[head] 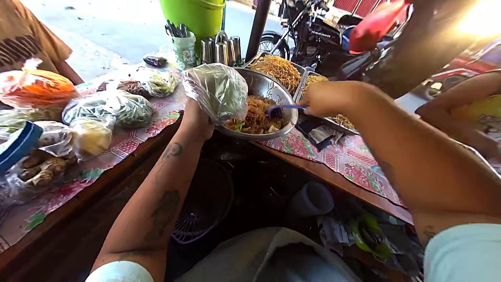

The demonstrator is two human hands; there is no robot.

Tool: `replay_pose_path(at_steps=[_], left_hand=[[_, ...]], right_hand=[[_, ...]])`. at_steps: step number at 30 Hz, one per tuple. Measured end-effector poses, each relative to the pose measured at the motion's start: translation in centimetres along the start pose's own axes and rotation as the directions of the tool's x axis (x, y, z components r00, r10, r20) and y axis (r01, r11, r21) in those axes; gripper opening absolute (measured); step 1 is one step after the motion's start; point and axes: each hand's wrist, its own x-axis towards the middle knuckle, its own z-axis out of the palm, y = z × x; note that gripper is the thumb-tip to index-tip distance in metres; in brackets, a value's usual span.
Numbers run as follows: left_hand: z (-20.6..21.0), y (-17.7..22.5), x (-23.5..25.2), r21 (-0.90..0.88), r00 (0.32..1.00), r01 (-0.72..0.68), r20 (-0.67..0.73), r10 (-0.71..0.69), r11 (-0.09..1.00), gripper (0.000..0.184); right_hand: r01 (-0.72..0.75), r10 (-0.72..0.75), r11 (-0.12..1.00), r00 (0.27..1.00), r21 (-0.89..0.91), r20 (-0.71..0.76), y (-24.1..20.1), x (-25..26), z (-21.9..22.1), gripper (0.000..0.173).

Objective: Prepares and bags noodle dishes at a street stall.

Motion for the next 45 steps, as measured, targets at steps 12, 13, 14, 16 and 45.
replay_pose_path(at_steps=[12,13,14,16,45], left_hand=[[-0.5,-1.9,-0.5,-0.042,0.987,-0.106,-0.125,0.100,0.994,0.020],[-0.5,-2.1,-0.5,-0.032,0.986,-0.117,-0.125,0.112,0.993,0.020],[-0.5,-2.1,-0.6,-0.025,0.986,-0.120,-0.116,0.116,0.992,0.023],[-0.5,-2.2,-0.9,-0.038,0.989,-0.093,-0.123,0.087,0.995,0.025],[0.9,-2.3,-2.1,-0.045,0.966,-0.060,-0.254,0.047,0.997,0.022]], right_hand=[[0.024,-0.023,1.000,0.998,0.010,-0.060,-0.5,-0.7,1.0,0.025],[-0.031,0.035,0.998,0.997,0.051,-0.075,-0.8,1.0,1.9,0.028],[-0.070,0.078,0.994,0.993,0.088,-0.089,-0.7,2.2,2.3,0.034],[-0.050,0.061,0.995,0.991,0.088,-0.121,0.4,2.5,1.6,0.034],[-0.084,0.091,0.995,0.987,0.052,-0.135,-1.7,-2.8,-1.6,0.024]])
